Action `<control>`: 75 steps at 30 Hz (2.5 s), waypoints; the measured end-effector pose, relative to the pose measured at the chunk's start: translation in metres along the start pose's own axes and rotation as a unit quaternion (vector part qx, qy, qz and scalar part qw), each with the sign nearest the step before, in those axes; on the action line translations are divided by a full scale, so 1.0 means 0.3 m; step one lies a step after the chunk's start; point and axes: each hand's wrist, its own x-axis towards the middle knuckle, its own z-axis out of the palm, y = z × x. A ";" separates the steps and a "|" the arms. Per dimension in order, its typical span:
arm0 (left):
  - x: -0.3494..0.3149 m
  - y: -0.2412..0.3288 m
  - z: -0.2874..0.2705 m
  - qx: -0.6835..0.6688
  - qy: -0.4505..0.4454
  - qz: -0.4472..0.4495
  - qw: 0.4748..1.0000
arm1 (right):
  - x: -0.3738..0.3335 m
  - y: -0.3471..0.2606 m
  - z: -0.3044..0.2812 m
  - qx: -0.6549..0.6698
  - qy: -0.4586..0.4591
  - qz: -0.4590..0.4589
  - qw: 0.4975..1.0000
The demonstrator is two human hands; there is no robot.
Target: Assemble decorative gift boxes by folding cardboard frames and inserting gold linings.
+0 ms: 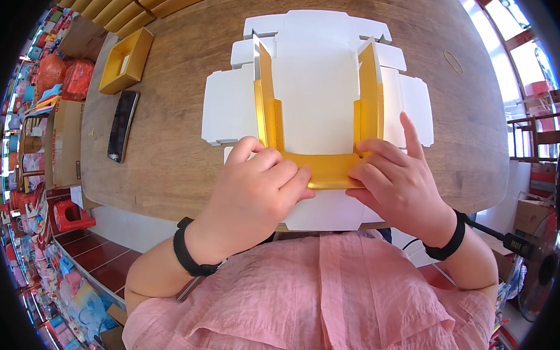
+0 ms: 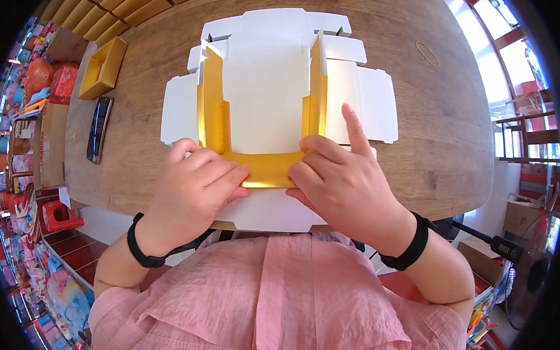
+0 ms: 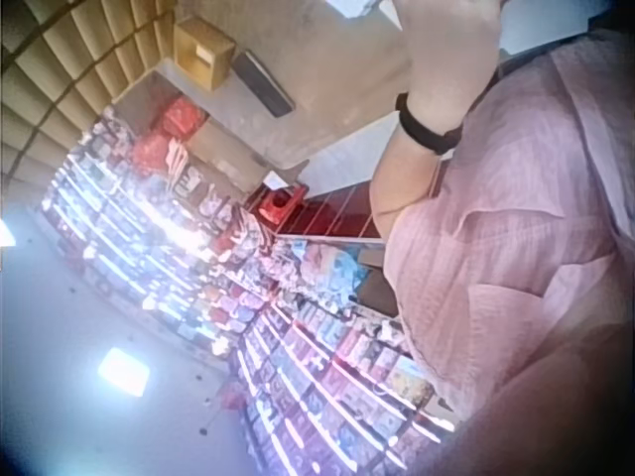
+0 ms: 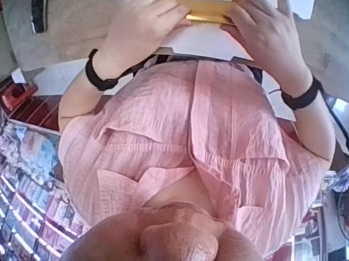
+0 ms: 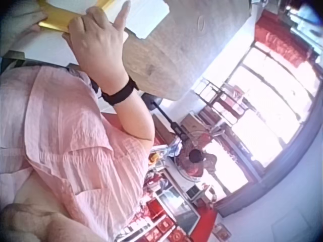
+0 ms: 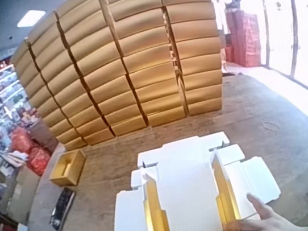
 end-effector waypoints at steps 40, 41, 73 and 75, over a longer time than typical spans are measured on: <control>0.118 -0.051 -0.032 -0.014 -0.229 0.003 0.973 | 0.088 -0.003 0.008 -0.051 -0.122 -0.037 0.991; 0.120 -0.051 -0.032 -0.016 -0.231 0.006 0.973 | 0.085 -0.001 0.012 -0.046 -0.115 -0.037 0.992; 0.023 -0.238 -0.110 -0.071 -0.016 -0.082 0.994 | 0.114 0.114 -0.036 0.178 0.016 0.122 0.976; 0.035 -0.259 -0.116 -0.073 -0.025 -0.059 0.995 | 0.122 0.110 -0.030 0.193 0.006 0.136 0.972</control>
